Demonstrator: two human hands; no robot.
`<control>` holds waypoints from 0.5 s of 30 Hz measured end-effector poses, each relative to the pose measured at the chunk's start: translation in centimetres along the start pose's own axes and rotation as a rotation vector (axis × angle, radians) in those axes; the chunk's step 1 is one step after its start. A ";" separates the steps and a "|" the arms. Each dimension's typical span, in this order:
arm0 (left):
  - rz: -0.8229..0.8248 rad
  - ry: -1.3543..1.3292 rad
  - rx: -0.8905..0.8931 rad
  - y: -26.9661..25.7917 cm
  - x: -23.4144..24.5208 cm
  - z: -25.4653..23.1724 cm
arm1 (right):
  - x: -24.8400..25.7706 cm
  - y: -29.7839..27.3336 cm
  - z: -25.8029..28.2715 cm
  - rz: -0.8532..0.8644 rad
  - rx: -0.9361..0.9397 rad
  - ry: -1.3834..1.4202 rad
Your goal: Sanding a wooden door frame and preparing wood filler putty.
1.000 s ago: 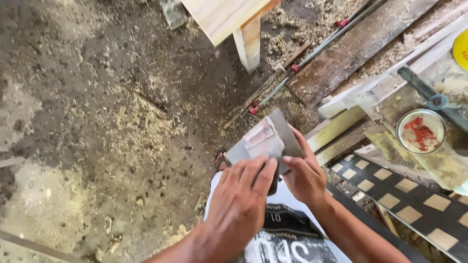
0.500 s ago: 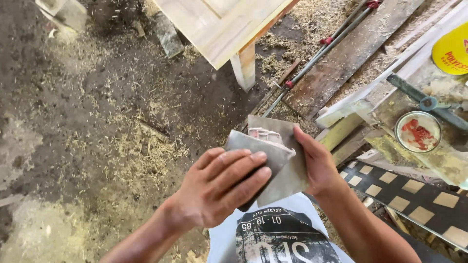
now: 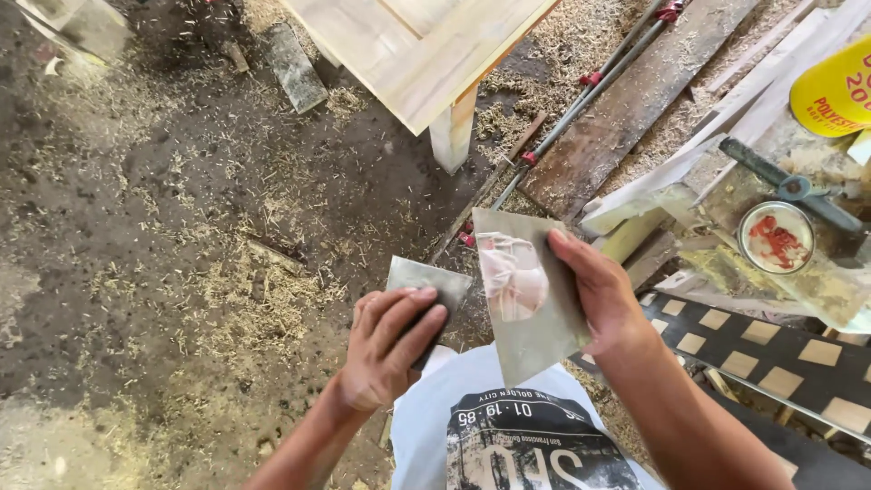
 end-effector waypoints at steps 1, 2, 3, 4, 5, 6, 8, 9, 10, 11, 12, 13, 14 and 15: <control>-0.006 -0.063 0.123 -0.7 0.0 1.5 | 0.3 0.2 -2.4 -0.182 -0.306 0.272; -0.011 -0.128 0.245 -1.5 -0.1 2.9 | -0.5 -0.5 -4.7 -0.358 -0.614 0.547; -0.015 -0.131 0.252 -1.2 -0.5 3.1 | -0.7 -0.3 -5.1 -0.360 -0.620 0.541; -0.117 -0.346 0.487 -1.8 -0.7 5.2 | -0.4 -0.3 -5.5 -0.403 -0.627 0.458; -0.221 -0.558 0.729 -3.0 -1.2 6.9 | -0.1 -0.5 -5.9 -0.441 -0.641 0.376; -0.227 -0.558 0.744 -3.1 -2.0 7.0 | -1.5 0.1 -5.7 -0.439 -0.656 0.369; -0.818 -1.557 1.379 -7.9 -7.4 9.2 | -1.7 0.1 -5.6 -0.695 -0.763 0.146; -0.832 -1.554 1.378 -8.1 -7.6 9.3 | -1.7 -0.1 -6.5 -0.686 -0.768 0.139; -0.871 -1.650 1.488 -8.8 -8.8 8.9 | -2.1 0.6 -6.8 -0.580 -0.691 0.130; -0.898 -1.756 1.598 -9.2 -10.1 8.4 | -2.5 1.1 -6.9 -0.484 -0.608 0.121; -0.900 -1.763 1.597 -8.9 -9.3 7.9 | -2.5 1.3 -7.3 -0.485 -0.608 0.114; -0.874 -1.852 1.592 -8.3 -8.8 7.1 | -2.4 1.4 -7.2 -0.487 -0.576 0.092; -0.847 -1.940 1.585 -7.6 -8.4 6.1 | -2.2 1.5 -7.1 -0.488 -0.545 0.071; -0.838 -1.945 1.585 -7.9 -7.4 6.1 | -2.2 2.0 -6.9 -0.494 -0.540 0.070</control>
Point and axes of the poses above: each hand's wrist, its own y-axis towards the middle knuckle, its own x-axis out of the back of the hand, z = x × y, the point moved 9 cm from there along y, towards the middle knuckle, and after that the axes turned 2 degrees about y, right-handed, at the moved point
